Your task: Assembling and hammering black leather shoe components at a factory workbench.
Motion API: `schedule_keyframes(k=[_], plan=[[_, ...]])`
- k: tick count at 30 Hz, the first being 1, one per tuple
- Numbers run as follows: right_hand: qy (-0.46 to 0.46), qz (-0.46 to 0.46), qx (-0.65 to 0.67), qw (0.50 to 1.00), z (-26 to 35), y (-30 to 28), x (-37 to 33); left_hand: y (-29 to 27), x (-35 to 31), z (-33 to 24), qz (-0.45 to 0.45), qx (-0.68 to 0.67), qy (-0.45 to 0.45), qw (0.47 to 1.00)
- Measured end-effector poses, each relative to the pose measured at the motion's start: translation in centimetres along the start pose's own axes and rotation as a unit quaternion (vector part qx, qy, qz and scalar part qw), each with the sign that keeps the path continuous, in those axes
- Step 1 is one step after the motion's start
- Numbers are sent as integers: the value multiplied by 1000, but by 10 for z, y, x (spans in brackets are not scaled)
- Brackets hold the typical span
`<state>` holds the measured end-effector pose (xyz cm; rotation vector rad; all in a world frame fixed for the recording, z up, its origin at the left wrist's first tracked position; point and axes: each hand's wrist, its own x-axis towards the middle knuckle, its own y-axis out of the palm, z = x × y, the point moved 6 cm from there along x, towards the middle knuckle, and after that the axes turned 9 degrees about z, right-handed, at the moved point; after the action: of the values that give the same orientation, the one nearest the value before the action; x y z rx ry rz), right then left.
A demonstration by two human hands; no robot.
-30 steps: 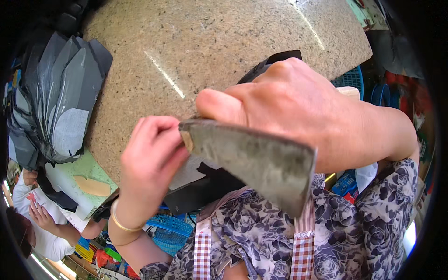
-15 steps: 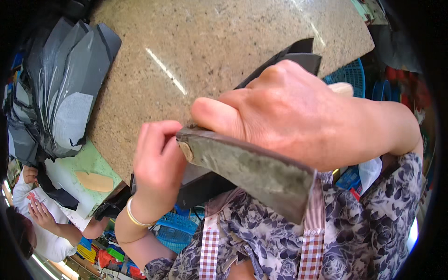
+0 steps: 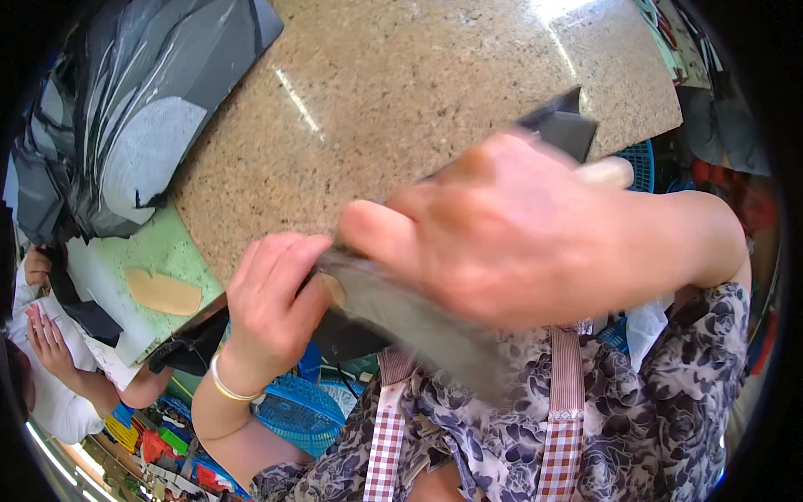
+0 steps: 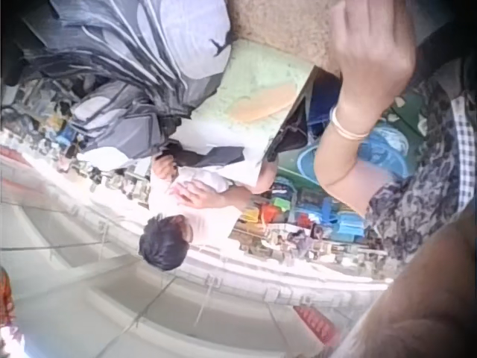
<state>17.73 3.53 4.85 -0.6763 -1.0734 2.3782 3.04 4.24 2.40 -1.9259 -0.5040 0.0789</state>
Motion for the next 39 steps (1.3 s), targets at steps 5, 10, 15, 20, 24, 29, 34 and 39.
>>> schedule_keyframes(k=[5,10,15,20,24,29,34,39], plan=[[-21,-101,28,994,-19,-7,-8,5,-3,23,-25,-129,-34,991],[76,-18,-66,995,-17,-6,-14,10,20,15,-31,-55,-21,998],[-1,-121,-50,991,-14,-23,-4,10,12,25,-1,-58,9,998],[24,-51,31,998,-22,-21,-5,3,14,5,48,22,2,999],[24,-16,10,1000,-19,1,1,4,-8,27,-23,-82,-42,996],[11,-100,-68,993,4,-16,12,7,-25,8,-88,39,-80,992],[-26,-17,-27,999,-9,8,23,11,-50,27,-135,-83,-169,973],[-33,-68,-70,995,2,1,28,12,-40,-6,-93,85,-142,982]])
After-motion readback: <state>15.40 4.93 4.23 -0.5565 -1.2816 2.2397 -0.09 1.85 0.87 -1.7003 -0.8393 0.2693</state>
